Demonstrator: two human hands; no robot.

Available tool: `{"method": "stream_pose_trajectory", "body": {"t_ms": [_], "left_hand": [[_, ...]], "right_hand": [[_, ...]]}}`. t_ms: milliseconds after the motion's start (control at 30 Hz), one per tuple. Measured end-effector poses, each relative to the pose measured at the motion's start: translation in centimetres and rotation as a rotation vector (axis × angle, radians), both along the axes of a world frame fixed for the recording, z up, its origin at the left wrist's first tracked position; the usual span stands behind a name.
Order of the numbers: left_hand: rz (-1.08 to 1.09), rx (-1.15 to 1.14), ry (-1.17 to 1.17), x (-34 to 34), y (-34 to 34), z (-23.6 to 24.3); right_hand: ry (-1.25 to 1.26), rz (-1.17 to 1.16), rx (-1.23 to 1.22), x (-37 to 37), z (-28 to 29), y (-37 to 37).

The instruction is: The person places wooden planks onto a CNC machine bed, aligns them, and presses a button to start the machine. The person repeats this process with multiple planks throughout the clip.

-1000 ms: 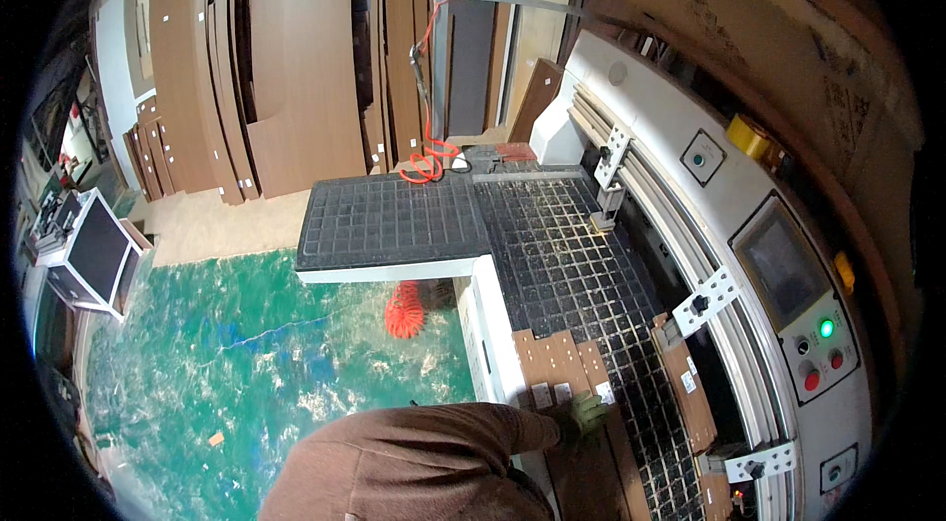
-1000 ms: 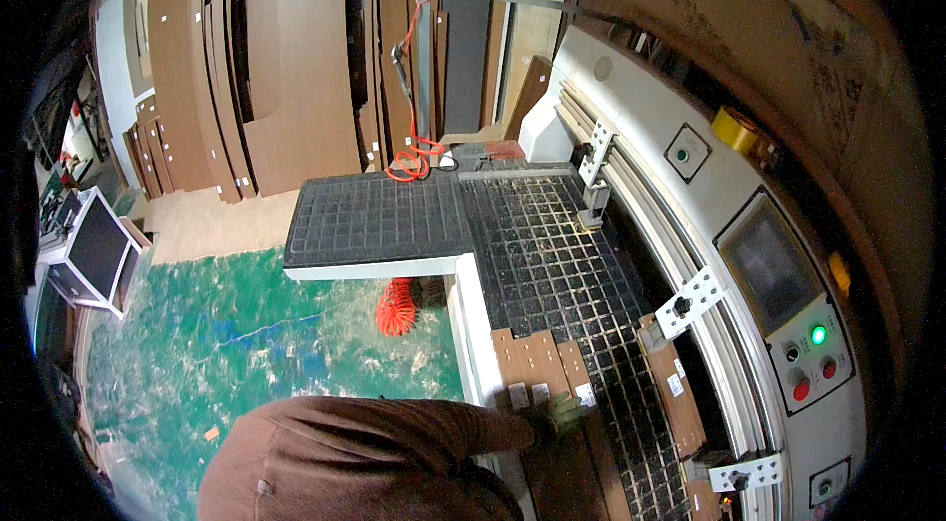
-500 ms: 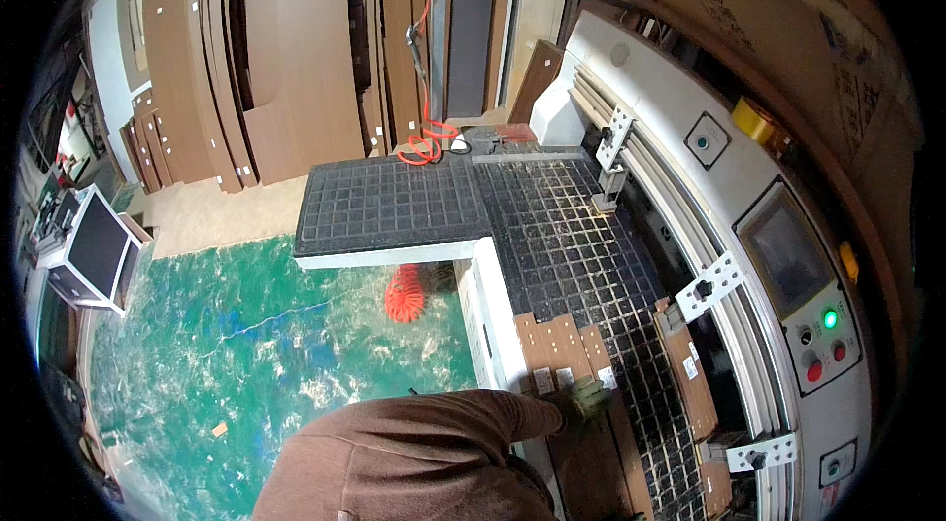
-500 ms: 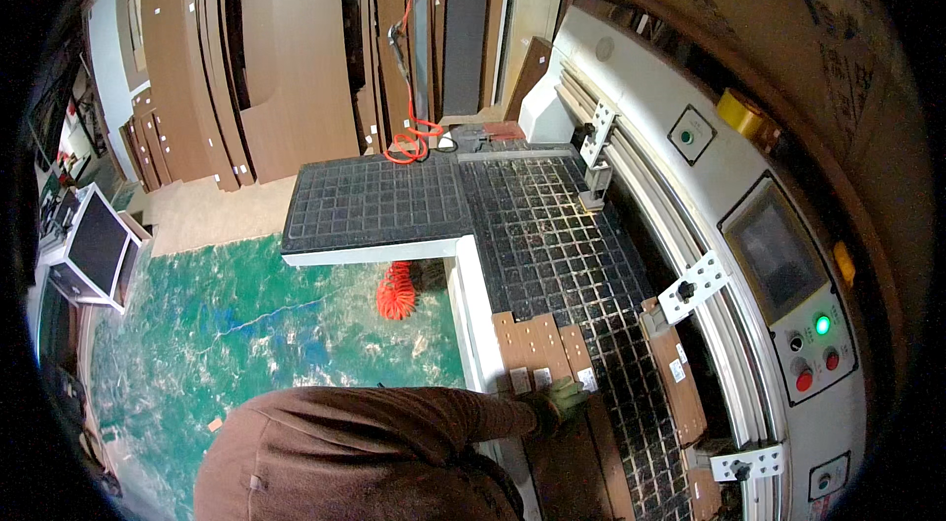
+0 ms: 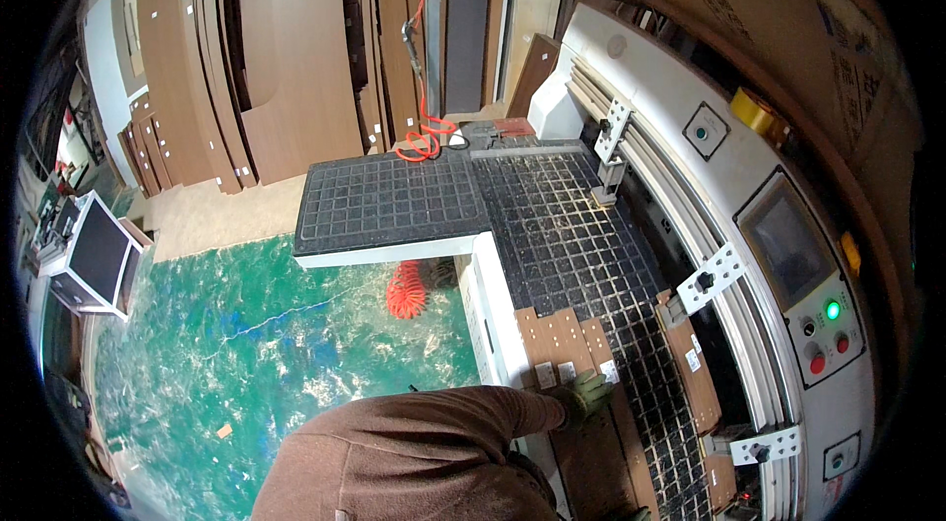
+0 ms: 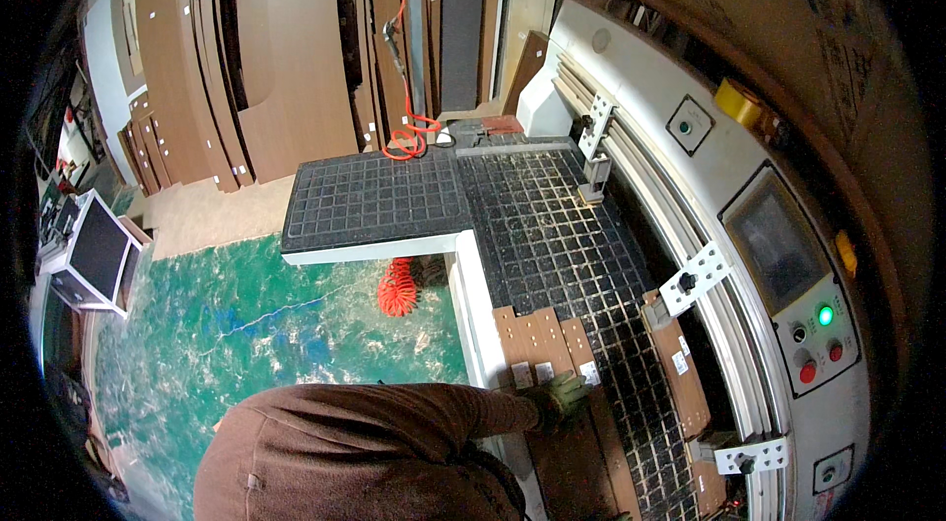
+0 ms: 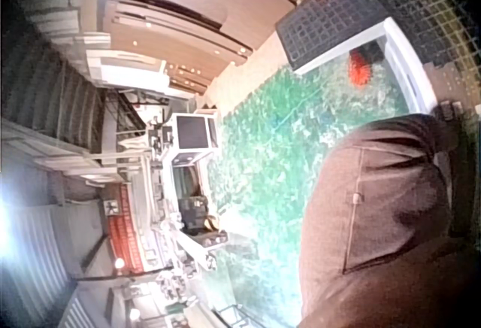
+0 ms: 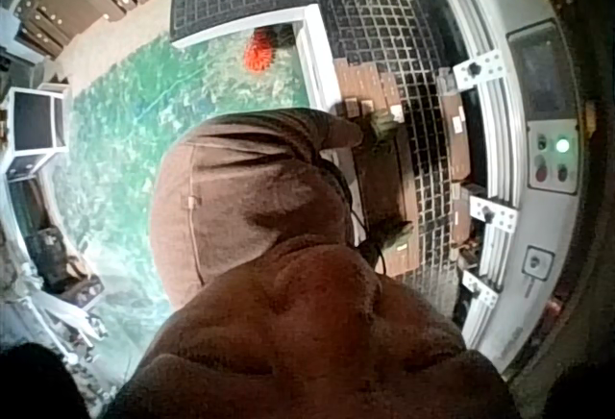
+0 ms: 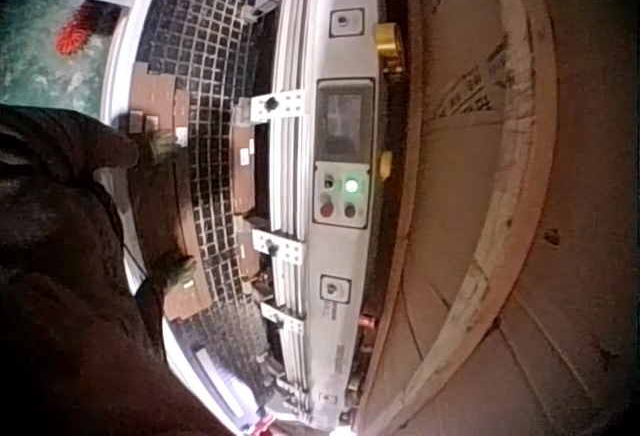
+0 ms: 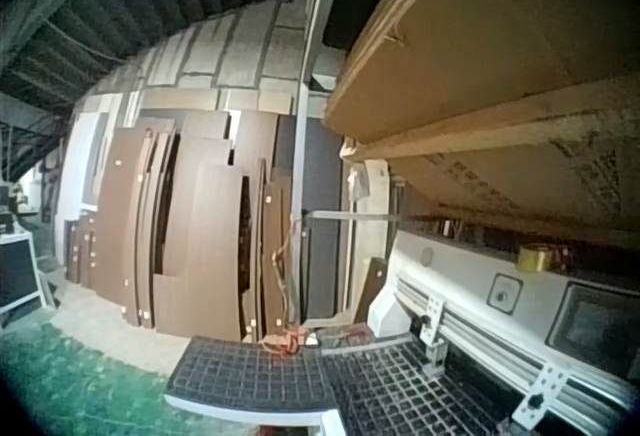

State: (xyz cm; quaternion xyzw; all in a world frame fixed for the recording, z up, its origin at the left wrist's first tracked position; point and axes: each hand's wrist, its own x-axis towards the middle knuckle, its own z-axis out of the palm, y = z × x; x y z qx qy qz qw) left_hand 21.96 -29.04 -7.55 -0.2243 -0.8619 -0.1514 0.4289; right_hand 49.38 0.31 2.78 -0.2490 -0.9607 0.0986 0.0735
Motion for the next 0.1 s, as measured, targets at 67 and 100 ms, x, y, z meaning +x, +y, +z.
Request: {"method": "stream_pose_trajectory", "body": {"t_ms": [67, 100], "left_hand": [[-0.02, -0.017, -0.061, -0.2, -0.45, -0.1], [-0.049, -0.025, -0.111, -0.24, -0.76, -0.22]], "right_hand": [[0.129, -0.049, -0.247, -0.43, -0.67, 0.41], [0.19, -0.073, -0.373, -0.82, -1.11, 0.56]]}}
